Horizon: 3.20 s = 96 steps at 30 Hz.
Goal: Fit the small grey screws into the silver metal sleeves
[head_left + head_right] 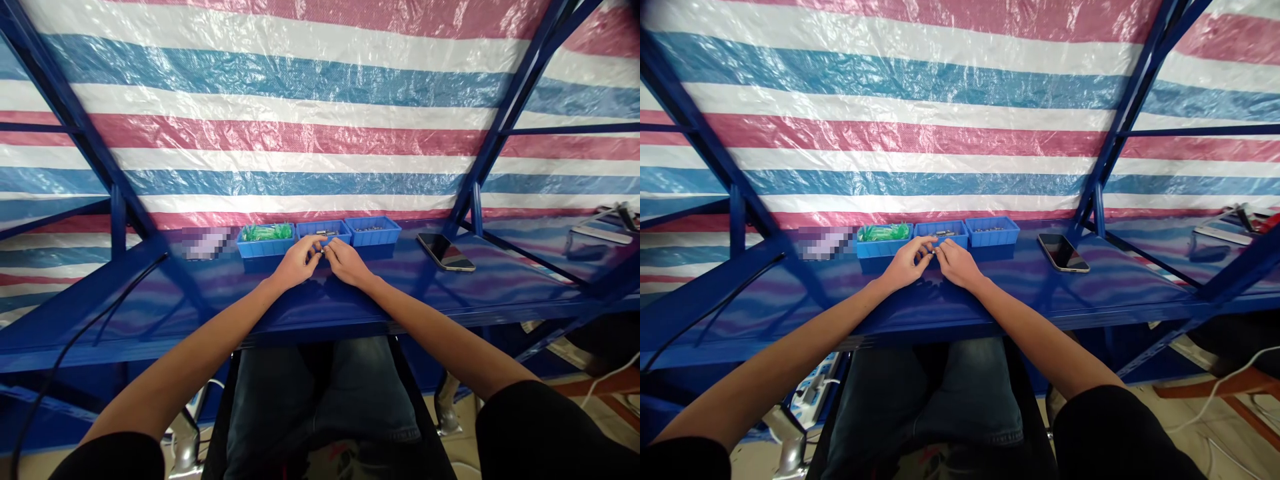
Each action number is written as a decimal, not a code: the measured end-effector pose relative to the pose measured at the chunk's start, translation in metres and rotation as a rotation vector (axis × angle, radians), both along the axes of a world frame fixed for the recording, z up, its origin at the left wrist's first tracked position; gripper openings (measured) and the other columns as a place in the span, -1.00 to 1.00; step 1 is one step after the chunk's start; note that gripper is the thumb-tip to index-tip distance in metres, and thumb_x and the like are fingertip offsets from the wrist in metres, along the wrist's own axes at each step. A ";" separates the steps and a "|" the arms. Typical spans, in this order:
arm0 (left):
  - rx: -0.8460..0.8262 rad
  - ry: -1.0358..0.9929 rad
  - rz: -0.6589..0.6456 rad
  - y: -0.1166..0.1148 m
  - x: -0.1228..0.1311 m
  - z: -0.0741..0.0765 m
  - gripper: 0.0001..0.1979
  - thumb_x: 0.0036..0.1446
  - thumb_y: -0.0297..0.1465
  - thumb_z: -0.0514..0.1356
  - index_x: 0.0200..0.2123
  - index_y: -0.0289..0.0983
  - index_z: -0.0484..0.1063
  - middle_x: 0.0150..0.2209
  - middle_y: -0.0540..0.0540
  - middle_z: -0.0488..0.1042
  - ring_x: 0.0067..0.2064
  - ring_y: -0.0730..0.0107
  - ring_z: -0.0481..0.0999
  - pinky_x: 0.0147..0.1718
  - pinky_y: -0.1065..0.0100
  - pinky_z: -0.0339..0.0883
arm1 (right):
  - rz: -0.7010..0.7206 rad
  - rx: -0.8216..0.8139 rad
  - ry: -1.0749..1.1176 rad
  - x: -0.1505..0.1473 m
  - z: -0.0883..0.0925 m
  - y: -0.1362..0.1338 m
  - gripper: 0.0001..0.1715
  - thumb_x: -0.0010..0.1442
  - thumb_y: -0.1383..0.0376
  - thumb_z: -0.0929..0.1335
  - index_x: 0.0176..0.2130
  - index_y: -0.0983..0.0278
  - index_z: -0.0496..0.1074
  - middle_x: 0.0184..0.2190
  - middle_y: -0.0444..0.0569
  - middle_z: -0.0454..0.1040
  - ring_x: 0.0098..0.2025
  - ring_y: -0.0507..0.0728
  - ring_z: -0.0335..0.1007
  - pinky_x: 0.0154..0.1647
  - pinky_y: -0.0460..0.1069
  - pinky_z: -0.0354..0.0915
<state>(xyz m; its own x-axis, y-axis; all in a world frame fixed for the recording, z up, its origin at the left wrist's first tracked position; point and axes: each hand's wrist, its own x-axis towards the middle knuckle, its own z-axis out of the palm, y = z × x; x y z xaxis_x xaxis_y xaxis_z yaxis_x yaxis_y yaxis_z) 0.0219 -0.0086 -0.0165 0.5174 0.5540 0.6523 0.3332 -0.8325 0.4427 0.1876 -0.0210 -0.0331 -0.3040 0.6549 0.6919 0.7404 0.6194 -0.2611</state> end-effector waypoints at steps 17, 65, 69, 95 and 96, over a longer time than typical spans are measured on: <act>-0.089 0.168 0.039 0.009 -0.010 0.002 -0.70 0.05 -0.52 0.06 -0.12 -0.31 0.39 -0.30 -0.10 0.43 -0.31 0.33 0.45 -0.32 0.34 0.35 | -0.083 0.007 0.014 -0.002 0.001 -0.008 -0.84 0.21 0.40 0.17 -0.34 0.25 0.29 -0.37 0.01 0.40 -0.29 0.14 0.32 -0.26 0.00 0.21; 0.190 0.610 -0.147 0.043 0.023 0.004 -0.69 0.19 -0.49 0.05 0.01 -0.27 0.34 -0.07 -0.17 0.42 -0.06 0.18 0.37 -0.02 0.19 0.20 | -0.449 0.108 -0.090 0.056 0.046 0.061 -0.79 0.17 0.21 0.27 -0.26 0.31 0.38 -0.36 0.11 0.47 -0.21 0.28 0.29 -0.16 0.16 0.08; 0.253 0.623 -0.123 0.041 0.027 -0.001 -0.72 0.22 -0.46 0.03 -0.01 -0.23 0.35 -0.11 -0.13 0.45 -0.12 0.21 0.38 -0.07 0.22 0.23 | -0.342 0.114 -0.063 0.036 0.041 0.062 -0.81 0.22 0.26 0.21 -0.29 0.27 0.37 -0.40 0.02 0.46 -0.24 0.21 0.30 -0.18 0.09 0.09; -0.792 -0.235 -0.237 0.027 0.014 0.004 -0.65 0.19 -0.41 0.10 0.05 -0.24 0.18 -0.27 -0.04 0.33 -0.38 0.50 0.43 -0.37 0.43 0.38 | 0.193 -0.398 0.241 0.023 0.022 0.008 -0.86 0.20 0.39 0.26 -0.42 0.27 0.29 -0.50 -0.16 0.33 -0.42 0.00 0.25 -0.37 -0.09 0.17; -0.738 -0.200 -0.230 0.026 0.013 0.003 -0.66 0.19 -0.41 0.10 0.04 -0.25 0.21 -0.26 -0.06 0.34 -0.35 0.48 0.44 -0.35 0.42 0.39 | 0.155 -0.427 0.258 0.022 0.023 0.008 -0.80 0.22 0.38 0.24 -0.46 0.27 0.27 -0.53 -0.17 0.31 -0.45 -0.01 0.23 -0.41 -0.10 0.15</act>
<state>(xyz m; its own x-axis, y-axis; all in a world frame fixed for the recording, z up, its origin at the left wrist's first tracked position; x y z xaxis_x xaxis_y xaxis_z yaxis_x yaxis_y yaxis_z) 0.0352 0.0170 -0.0132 0.5833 0.7725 0.2510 0.0451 -0.3393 0.9396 0.2095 -0.0134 -0.0106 -0.2744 0.8560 0.4381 0.5270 0.5150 -0.6761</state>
